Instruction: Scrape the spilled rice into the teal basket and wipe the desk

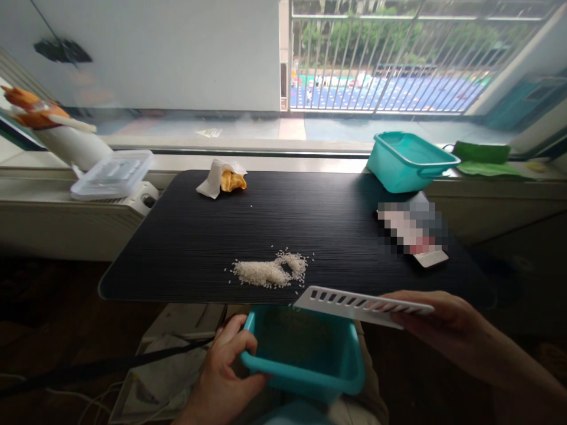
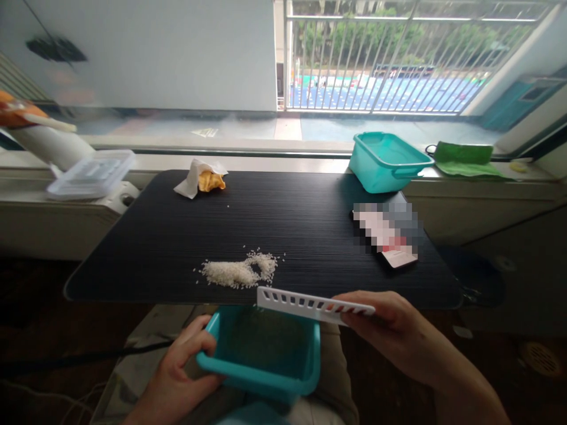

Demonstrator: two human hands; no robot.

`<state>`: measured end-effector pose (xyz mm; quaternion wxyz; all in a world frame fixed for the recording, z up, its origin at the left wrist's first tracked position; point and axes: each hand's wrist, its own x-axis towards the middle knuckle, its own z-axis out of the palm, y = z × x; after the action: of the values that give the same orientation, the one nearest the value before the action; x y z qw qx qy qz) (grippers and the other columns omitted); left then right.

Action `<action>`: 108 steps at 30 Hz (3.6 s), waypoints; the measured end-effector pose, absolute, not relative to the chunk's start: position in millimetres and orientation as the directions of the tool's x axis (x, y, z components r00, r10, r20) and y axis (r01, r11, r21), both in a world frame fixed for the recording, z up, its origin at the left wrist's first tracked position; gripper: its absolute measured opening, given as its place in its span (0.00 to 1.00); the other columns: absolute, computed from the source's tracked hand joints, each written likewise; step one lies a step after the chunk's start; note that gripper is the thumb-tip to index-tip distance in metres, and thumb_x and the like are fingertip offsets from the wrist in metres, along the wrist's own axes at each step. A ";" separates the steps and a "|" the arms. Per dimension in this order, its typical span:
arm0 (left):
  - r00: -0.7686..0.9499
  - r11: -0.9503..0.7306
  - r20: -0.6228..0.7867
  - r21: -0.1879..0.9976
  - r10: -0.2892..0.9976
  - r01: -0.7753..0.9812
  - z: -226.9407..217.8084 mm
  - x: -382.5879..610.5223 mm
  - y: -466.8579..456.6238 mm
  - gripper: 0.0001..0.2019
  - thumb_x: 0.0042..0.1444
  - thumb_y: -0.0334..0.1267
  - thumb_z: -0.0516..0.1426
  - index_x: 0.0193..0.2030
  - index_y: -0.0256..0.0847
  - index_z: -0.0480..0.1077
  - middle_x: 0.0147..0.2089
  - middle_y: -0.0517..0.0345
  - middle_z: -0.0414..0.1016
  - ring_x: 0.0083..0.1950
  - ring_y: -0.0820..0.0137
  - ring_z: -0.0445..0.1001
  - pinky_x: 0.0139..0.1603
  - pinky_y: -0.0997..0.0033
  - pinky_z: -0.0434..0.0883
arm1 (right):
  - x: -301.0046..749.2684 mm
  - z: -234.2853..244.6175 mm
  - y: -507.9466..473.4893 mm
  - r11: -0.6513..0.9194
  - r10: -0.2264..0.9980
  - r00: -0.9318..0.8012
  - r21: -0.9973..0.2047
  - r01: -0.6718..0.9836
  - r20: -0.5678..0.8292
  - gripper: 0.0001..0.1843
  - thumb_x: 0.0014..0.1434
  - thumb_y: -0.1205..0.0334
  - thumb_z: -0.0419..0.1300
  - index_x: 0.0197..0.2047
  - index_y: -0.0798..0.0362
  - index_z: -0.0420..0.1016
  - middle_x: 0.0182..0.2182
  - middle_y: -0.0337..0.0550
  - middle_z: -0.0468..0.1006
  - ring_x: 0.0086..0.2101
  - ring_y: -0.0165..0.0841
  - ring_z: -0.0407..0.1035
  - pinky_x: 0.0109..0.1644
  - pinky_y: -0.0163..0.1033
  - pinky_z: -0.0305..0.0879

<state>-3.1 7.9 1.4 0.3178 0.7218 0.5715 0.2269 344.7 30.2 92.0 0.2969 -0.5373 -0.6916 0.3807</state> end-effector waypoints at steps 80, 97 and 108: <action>0.230 -0.162 0.000 0.710 0.973 0.685 1.5 -2.5 6.4 0.08 0.40 0.28 0.58 0.25 0.43 0.63 0.45 0.57 0.73 0.45 0.65 0.75 0.47 0.68 0.70 | 340.2 90.4 35.0 0.092 0.986 -0.166 -0.828 0.554 -0.001 0.13 0.60 0.54 0.62 0.43 0.48 0.85 0.38 0.44 0.86 0.35 0.41 0.80 0.37 0.36 0.77; 0.218 -0.134 -0.005 0.773 0.976 0.620 -0.1 -5.6 3.9 0.08 0.41 0.27 0.57 0.25 0.43 0.63 0.47 0.55 0.72 0.48 0.61 0.71 0.47 0.66 0.68 | 335.7 82.7 44.8 0.103 0.991 -0.126 -0.846 0.523 0.042 0.14 0.60 0.53 0.62 0.44 0.51 0.84 0.41 0.47 0.85 0.40 0.44 0.80 0.44 0.42 0.77; 0.151 -0.078 -0.020 0.783 0.988 0.617 5.6 -8.7 2.4 0.08 0.39 0.27 0.58 0.24 0.42 0.63 0.45 0.55 0.74 0.47 0.61 0.73 0.45 0.66 0.71 | 323.4 81.9 42.7 0.100 0.975 -0.220 -0.877 0.469 -0.007 0.16 0.63 0.52 0.60 0.47 0.51 0.83 0.42 0.45 0.85 0.41 0.42 0.79 0.44 0.41 0.77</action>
<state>-8.7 2.4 5.6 0.3358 0.6802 0.5900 0.2764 323.4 42.7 81.9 0.3161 -0.5386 -0.6707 0.4002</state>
